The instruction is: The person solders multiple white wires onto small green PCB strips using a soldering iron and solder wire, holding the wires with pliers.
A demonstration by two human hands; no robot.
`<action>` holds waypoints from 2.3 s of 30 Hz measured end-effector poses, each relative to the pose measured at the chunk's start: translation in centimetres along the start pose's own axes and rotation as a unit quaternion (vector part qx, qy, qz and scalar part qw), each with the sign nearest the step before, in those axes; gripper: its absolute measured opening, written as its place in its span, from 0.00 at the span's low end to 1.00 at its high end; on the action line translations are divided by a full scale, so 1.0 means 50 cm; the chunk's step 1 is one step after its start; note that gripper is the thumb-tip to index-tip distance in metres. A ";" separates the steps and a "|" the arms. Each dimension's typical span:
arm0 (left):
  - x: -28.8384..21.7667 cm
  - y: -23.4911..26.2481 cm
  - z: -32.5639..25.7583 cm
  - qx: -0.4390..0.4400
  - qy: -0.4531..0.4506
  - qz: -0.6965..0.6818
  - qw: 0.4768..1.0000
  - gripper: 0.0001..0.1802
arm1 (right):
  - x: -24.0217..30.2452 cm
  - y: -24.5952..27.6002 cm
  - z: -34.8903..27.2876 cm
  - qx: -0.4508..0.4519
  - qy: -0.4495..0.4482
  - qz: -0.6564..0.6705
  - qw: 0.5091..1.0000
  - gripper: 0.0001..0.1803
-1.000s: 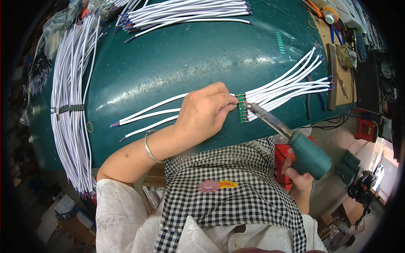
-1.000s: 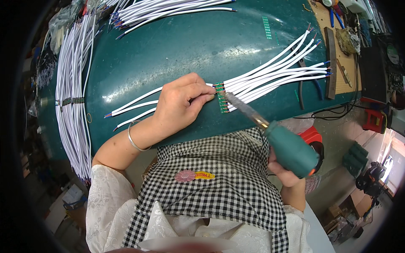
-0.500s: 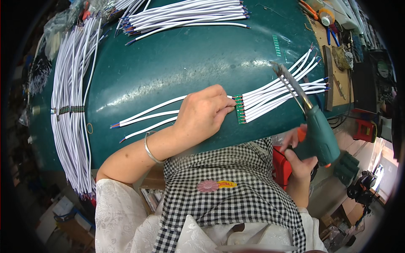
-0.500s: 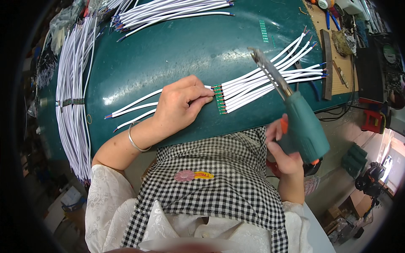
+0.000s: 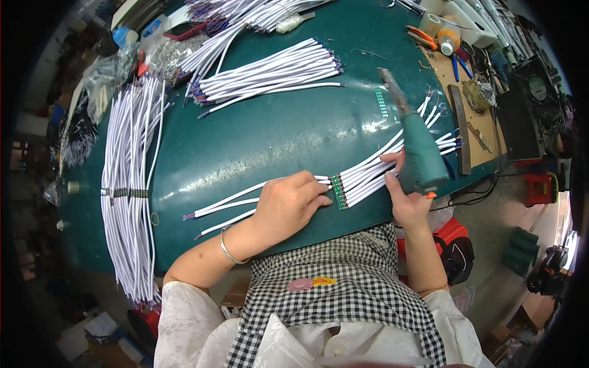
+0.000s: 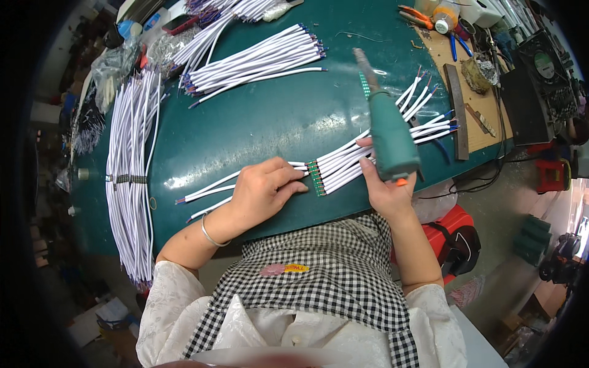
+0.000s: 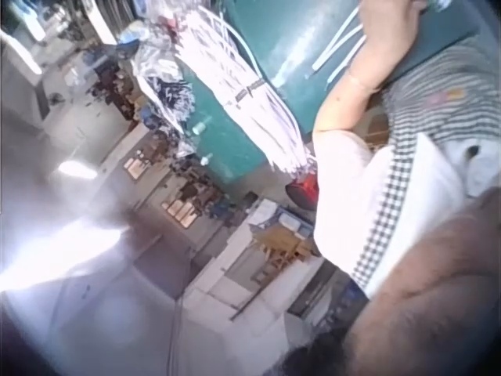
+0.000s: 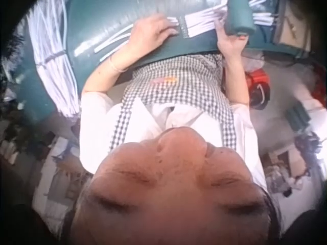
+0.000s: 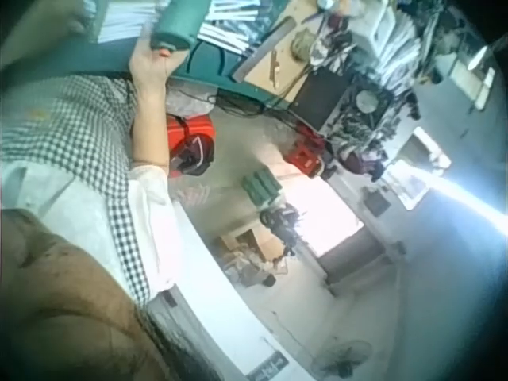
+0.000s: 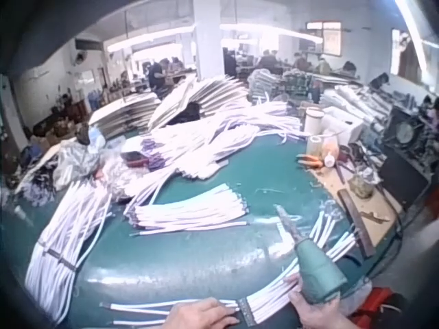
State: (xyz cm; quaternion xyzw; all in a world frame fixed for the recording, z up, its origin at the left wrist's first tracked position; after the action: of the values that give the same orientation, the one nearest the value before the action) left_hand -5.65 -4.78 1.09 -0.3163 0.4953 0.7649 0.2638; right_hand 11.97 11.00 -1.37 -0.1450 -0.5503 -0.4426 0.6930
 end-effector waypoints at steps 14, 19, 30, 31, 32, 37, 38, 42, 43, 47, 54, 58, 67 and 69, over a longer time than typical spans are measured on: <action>0.185 -0.007 0.314 -0.137 -0.020 0.157 0.978 0.08 | -0.009 0.005 -0.007 -0.084 0.034 0.048 0.995 0.31; 0.139 0.003 0.284 -0.202 -0.122 0.167 0.957 0.08 | -0.027 0.012 -0.018 -0.088 0.011 0.079 0.993 0.38; -0.074 0.058 0.030 0.028 -0.079 -0.028 0.996 0.12 | -0.010 -0.013 0.020 0.027 -0.002 -0.104 0.994 0.31; -0.056 0.048 0.009 0.040 -0.070 -0.025 0.996 0.12 | -0.003 -0.022 0.028 0.039 -0.024 -0.112 0.993 0.33; -0.040 0.038 -0.008 0.050 -0.062 -0.022 0.997 0.12 | 0.006 -0.033 0.035 0.051 -0.044 -0.121 0.990 0.35; -0.010 0.021 -0.023 0.023 -0.087 0.056 0.994 0.08 | 0.058 -0.069 0.066 0.147 0.034 -0.193 0.969 0.38; -0.004 0.016 -0.024 0.022 -0.087 0.050 0.995 0.08 | 0.061 -0.076 0.068 0.176 0.052 -0.190 0.964 0.38; 0.016 0.001 -0.035 -0.002 -0.102 0.033 0.994 0.08 | 0.063 -0.082 0.071 0.224 0.088 -0.219 0.946 0.41; 0.011 0.003 -0.034 -0.004 -0.109 0.046 0.993 0.08 | 0.065 -0.082 0.073 0.225 0.086 -0.219 0.946 0.41; -0.001 0.007 -0.037 -0.004 -0.148 0.102 0.984 0.08 | 0.078 -0.081 0.084 0.233 0.043 -0.182 0.954 0.41; -0.012 0.012 -0.030 -0.020 -0.198 0.144 0.970 0.10 | 0.071 -0.075 0.090 0.222 -0.005 -0.123 0.967 0.37; -0.013 0.017 -0.028 -0.025 -0.215 0.158 0.963 0.11 | 0.070 -0.073 0.092 0.210 0.003 -0.121 0.970 0.36; -0.007 0.015 -0.029 -0.026 -0.211 0.151 0.965 0.11 | 0.068 -0.073 0.089 0.207 0.004 -0.119 0.971 0.37; -0.003 0.010 -0.030 -0.031 -0.204 0.139 0.968 0.11 | 0.066 -0.073 0.084 0.196 -0.006 -0.110 0.974 0.37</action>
State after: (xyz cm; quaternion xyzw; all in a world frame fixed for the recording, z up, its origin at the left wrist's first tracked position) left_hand -5.57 -6.35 1.04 -0.0893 0.4459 0.8575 0.2406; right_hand 6.50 10.35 2.00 0.0529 -0.6434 -0.3987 0.6514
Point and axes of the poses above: each hand's wrist, its own z-axis towards the middle knuckle, its own y-axis out of the back of the hand, x = y × z, the point moved 3 cm from there along z, towards the middle knuckle, and after that the axes turned 8 degrees about -z, right-handed, at the moved point
